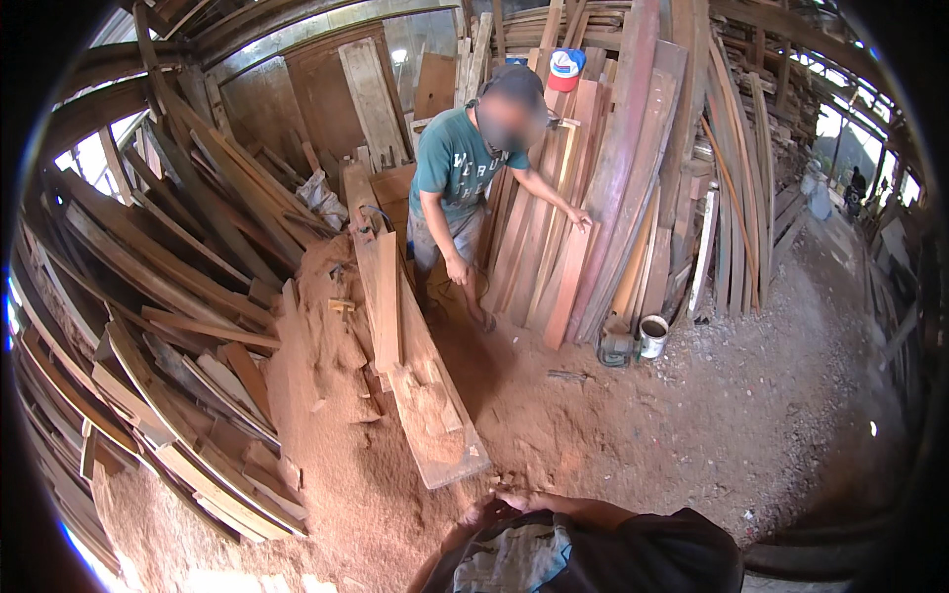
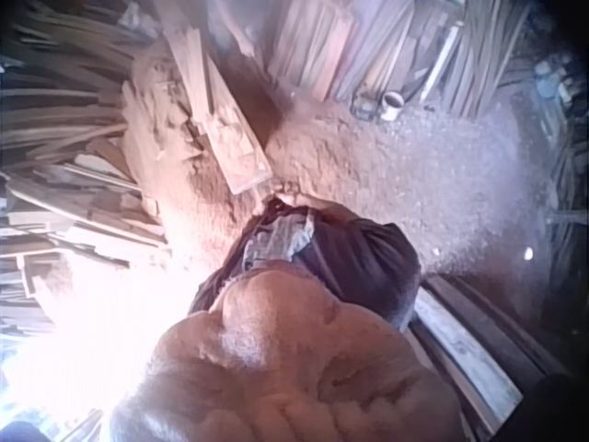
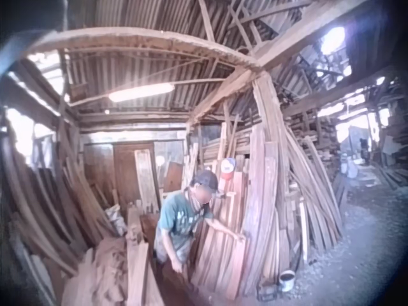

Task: The person marks wood boards with a square and pencil, and planes the edges of the boards using a power planer in a workshop.

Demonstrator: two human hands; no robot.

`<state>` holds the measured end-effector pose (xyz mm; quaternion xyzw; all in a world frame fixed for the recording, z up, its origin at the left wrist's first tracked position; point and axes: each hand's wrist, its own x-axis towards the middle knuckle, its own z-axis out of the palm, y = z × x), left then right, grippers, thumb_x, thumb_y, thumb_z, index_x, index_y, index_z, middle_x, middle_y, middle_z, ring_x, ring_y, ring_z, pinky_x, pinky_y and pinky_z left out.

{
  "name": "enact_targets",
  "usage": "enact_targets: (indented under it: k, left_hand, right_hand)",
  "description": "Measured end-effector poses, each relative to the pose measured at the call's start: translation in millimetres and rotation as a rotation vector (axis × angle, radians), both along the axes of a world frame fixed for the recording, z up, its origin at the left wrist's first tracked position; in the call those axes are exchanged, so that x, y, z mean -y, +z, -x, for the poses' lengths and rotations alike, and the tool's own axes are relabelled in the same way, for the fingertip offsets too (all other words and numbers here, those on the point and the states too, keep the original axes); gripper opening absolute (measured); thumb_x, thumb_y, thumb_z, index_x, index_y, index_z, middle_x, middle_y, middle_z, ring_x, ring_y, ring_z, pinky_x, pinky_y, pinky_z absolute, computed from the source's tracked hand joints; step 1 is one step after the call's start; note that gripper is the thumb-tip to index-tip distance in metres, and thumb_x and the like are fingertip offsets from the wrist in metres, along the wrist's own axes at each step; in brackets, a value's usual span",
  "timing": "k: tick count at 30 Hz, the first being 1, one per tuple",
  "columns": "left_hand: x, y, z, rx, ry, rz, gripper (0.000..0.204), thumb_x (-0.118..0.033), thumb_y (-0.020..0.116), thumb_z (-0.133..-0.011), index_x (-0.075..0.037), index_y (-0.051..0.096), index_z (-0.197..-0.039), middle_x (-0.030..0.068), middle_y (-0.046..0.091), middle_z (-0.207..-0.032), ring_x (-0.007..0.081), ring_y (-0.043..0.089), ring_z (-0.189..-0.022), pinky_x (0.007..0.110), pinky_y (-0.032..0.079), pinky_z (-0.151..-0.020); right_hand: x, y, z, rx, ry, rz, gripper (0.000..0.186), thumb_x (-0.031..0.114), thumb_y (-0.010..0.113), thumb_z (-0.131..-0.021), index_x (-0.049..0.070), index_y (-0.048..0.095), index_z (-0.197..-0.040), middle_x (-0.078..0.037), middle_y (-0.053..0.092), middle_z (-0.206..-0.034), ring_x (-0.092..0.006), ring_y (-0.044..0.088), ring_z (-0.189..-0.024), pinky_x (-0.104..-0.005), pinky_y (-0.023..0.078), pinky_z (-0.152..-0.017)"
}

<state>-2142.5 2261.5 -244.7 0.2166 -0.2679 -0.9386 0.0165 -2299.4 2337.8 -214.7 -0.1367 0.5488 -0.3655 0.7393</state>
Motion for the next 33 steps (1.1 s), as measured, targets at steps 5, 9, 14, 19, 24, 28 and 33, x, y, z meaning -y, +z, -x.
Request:
enact_targets:
  k: [5,9,14,19,24,28,33]
  left_hand:
    - [2,-2,15,-0.046,-0.061,0.000,0.081,-0.060,0.062,-0.092,-0.012,0.041,-0.154,0.0180,0.061,-0.137,0.0354,0.057,-0.125,0.052,0.039,-0.111]
    - [3,-24,15,-0.005,-0.052,-0.022,0.077,-0.059,0.058,-0.096,-0.012,0.041,-0.154,0.0182,0.061,-0.137,0.0360,0.059,-0.122,0.053,0.041,-0.110]
    - [7,-52,10,0.044,-0.069,-0.048,0.071,-0.055,0.055,-0.099,-0.013,0.042,-0.154,0.0174,0.060,-0.139,0.0363,0.059,-0.124,0.052,0.042,-0.110]
    - [4,-49,17,0.091,-0.031,-0.097,0.067,-0.053,0.055,-0.100,-0.014,0.043,-0.153,0.0168,0.055,-0.145,0.0363,0.055,-0.129,0.052,0.041,-0.112]
    - [0,-36,25,0.099,0.025,-0.109,0.062,-0.056,0.056,-0.099,-0.006,0.058,-0.135,0.0158,0.064,-0.132,0.0337,0.059,-0.124,0.049,0.042,-0.110]
    - [5,-41,17,0.085,-0.008,-0.038,0.063,-0.059,0.055,-0.099,-0.003,0.065,-0.126,0.0136,0.069,-0.126,0.0305,0.060,-0.120,0.046,0.043,-0.107]
    - [5,-30,16,0.042,-0.044,-0.138,0.063,-0.055,0.054,-0.101,-0.006,0.056,-0.140,0.0125,0.063,-0.135,0.0291,0.058,-0.123,0.045,0.043,-0.107]
  right_hand:
    - [3,-84,19,0.199,0.013,0.082,0.036,0.044,0.048,-0.108,0.015,0.066,-0.120,-0.005,0.070,-0.115,-0.0250,0.069,-0.102,-0.0413,0.060,-0.083]
    - [3,-91,26,0.177,0.029,0.043,0.038,0.044,0.046,-0.109,0.014,0.065,-0.123,-0.005,0.071,-0.117,-0.0248,0.069,-0.103,-0.0414,0.059,-0.087]
    - [6,-56,23,0.135,0.104,-0.003,0.051,0.054,0.044,-0.107,0.011,0.063,-0.127,-0.010,0.071,-0.120,-0.0257,0.069,-0.108,-0.0411,0.057,-0.093]
    - [6,-46,32,0.196,0.119,0.027,0.048,0.051,0.044,-0.108,0.012,0.067,-0.123,-0.011,0.073,-0.115,-0.0260,0.069,-0.104,-0.0420,0.057,-0.089]
    - [7,-59,40,0.200,0.085,-0.040,0.049,0.051,0.043,-0.108,0.011,0.070,-0.115,-0.011,0.073,-0.111,-0.0258,0.069,-0.101,-0.0421,0.058,-0.085]
    - [10,-50,27,0.135,0.092,-0.050,0.048,0.052,0.043,-0.108,0.012,0.067,-0.119,-0.010,0.072,-0.113,-0.0258,0.069,-0.101,-0.0436,0.059,-0.086]
    - [10,-45,44,0.082,0.071,-0.053,0.049,0.053,0.046,-0.106,0.017,0.060,-0.137,-0.011,0.069,-0.122,-0.0272,0.068,-0.105,-0.0457,0.057,-0.095]
